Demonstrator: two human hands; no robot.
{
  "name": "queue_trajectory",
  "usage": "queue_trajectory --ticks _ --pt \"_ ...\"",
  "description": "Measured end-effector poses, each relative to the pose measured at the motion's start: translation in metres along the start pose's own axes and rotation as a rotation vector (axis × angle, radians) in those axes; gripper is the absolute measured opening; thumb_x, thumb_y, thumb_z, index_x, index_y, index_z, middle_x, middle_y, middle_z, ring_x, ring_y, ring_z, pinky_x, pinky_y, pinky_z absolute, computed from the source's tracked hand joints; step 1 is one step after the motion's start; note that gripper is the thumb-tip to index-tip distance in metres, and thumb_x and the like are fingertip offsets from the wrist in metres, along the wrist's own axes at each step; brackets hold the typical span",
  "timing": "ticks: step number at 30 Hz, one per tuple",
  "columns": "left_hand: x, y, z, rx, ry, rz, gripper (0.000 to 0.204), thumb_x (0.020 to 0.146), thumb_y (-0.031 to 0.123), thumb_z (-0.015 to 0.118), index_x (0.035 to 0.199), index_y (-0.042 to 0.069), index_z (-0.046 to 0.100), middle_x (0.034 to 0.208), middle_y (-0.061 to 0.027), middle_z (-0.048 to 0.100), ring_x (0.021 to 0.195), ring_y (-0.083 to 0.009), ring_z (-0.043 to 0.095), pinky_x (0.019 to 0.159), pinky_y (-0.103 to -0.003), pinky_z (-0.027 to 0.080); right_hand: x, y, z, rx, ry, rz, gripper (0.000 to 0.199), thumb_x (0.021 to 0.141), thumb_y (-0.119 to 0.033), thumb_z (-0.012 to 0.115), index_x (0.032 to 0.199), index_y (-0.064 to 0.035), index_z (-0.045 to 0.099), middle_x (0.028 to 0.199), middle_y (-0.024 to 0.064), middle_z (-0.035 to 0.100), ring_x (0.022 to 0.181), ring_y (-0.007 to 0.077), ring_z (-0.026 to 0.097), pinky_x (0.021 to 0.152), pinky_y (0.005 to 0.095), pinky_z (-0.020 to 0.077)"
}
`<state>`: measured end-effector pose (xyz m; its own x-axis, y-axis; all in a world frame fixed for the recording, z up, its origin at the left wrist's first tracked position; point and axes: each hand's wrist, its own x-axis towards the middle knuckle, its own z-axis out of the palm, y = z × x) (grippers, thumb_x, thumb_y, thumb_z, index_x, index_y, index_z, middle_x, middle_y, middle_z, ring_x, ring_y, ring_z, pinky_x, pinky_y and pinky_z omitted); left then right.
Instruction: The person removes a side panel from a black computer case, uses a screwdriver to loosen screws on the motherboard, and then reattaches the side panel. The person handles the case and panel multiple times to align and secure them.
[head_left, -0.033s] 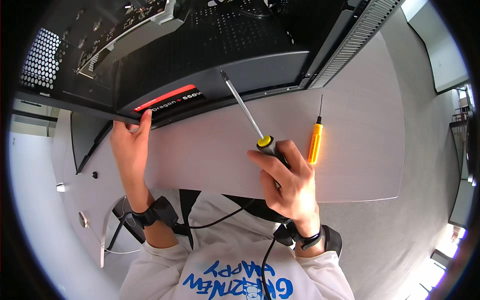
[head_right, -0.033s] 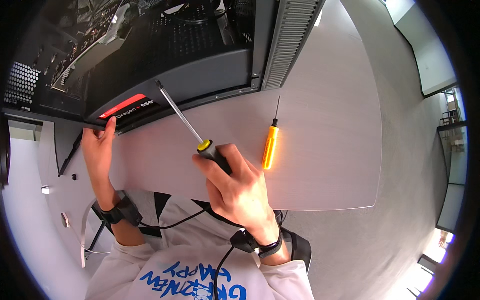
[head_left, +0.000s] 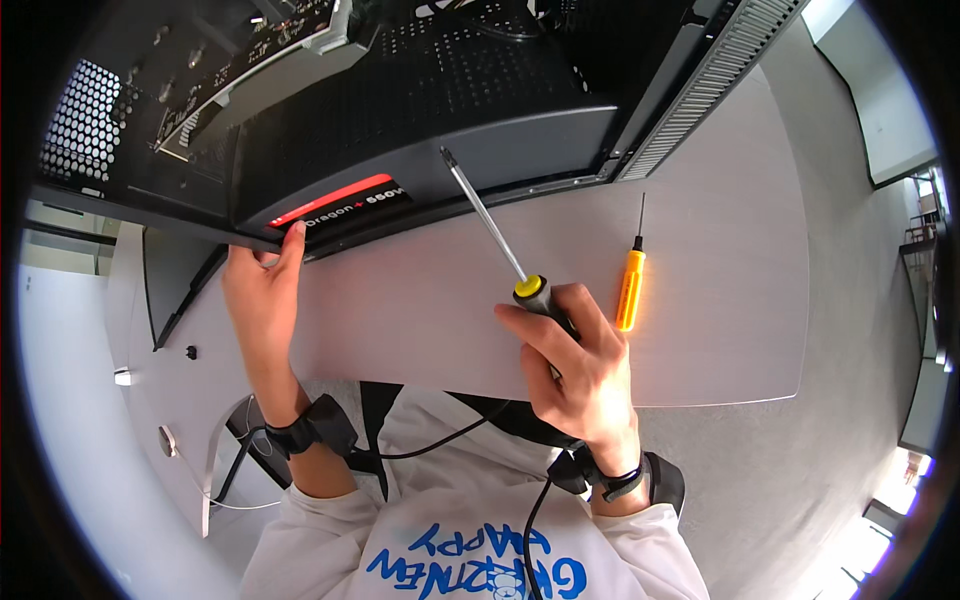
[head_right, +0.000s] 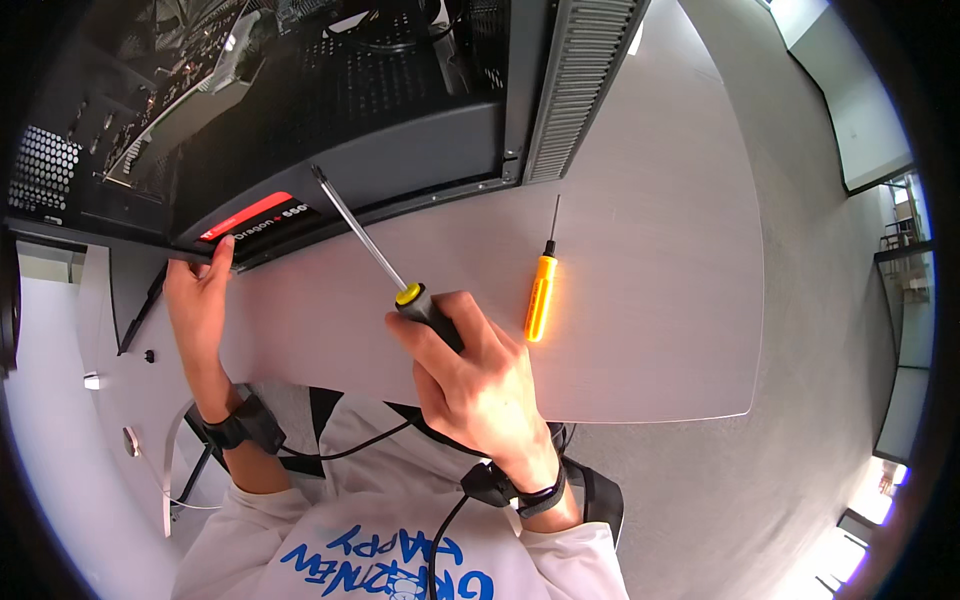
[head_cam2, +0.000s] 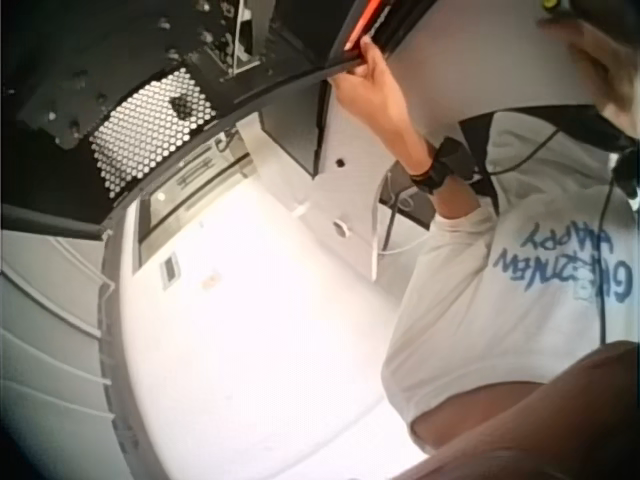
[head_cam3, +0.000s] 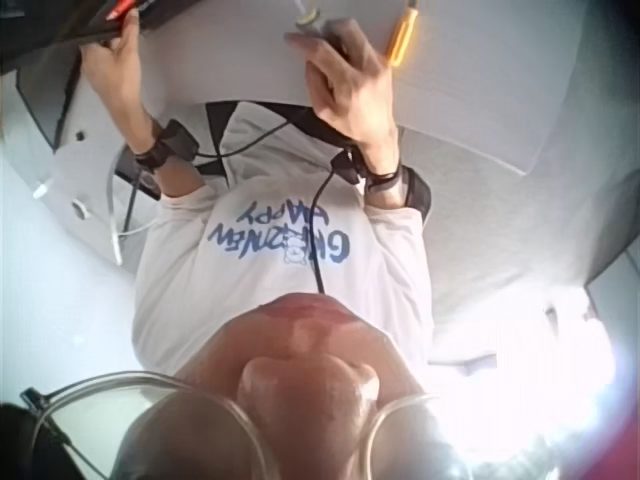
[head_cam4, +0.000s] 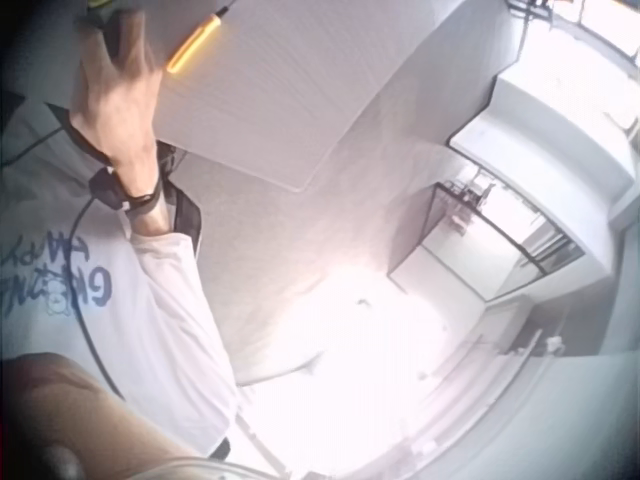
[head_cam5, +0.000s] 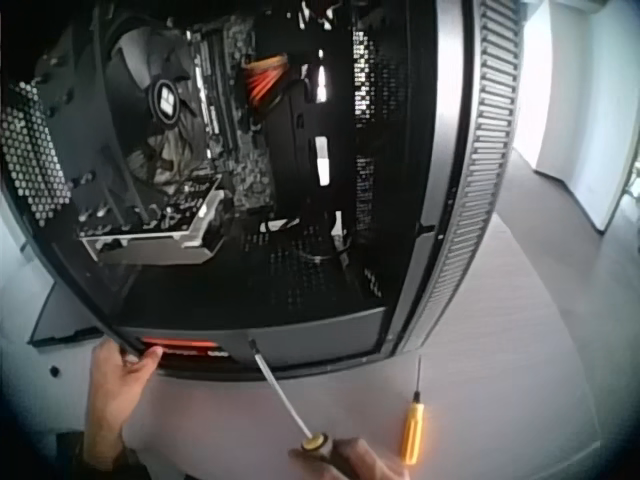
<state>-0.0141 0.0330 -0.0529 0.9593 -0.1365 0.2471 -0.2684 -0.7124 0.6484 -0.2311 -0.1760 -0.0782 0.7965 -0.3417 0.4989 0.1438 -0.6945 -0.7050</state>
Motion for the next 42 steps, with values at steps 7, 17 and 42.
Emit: queue_trajectory --ticks 7,17,42 --pt "0.002 -0.002 0.002 -0.023 0.007 0.026 0.028 0.091 0.020 0.079 0.103 -0.002 0.065 0.072 -0.0021 0.056 0.066 -0.0106 0.045 0.063 -0.026 0.042 0.001 -0.002 -0.002 0.016 -0.016 0.028 0.042 0.071 0.011 0.064 0.107 -0.0075 0.074 0.092 0.0103 0.058 0.065 0.0248 0.061 0.058 0.0346 0.0524" --pt "0.003 -0.005 0.004 -0.007 0.015 0.008 0.030 0.092 0.024 0.079 0.094 -0.002 0.065 0.070 0.0015 0.047 0.064 -0.0104 0.038 0.057 -0.029 0.035 0.002 -0.003 -0.008 -0.002 -0.047 0.016 0.040 0.072 0.006 0.067 0.109 -0.0083 0.071 0.097 0.0075 0.059 0.074 0.0224 0.063 0.059 0.0343 0.0533" --pt "0.003 -0.010 -0.002 -0.021 -0.072 0.044 0.030 0.095 0.025 0.076 0.105 -0.002 0.069 0.081 0.0020 0.056 0.071 -0.0066 0.054 0.066 -0.026 0.055 0.005 -0.001 -0.008 0.018 -0.128 -0.016 0.047 0.071 0.004 0.070 0.115 -0.0116 0.073 0.103 0.0079 0.062 0.079 0.0207 0.066 0.062 0.0312 0.0555"
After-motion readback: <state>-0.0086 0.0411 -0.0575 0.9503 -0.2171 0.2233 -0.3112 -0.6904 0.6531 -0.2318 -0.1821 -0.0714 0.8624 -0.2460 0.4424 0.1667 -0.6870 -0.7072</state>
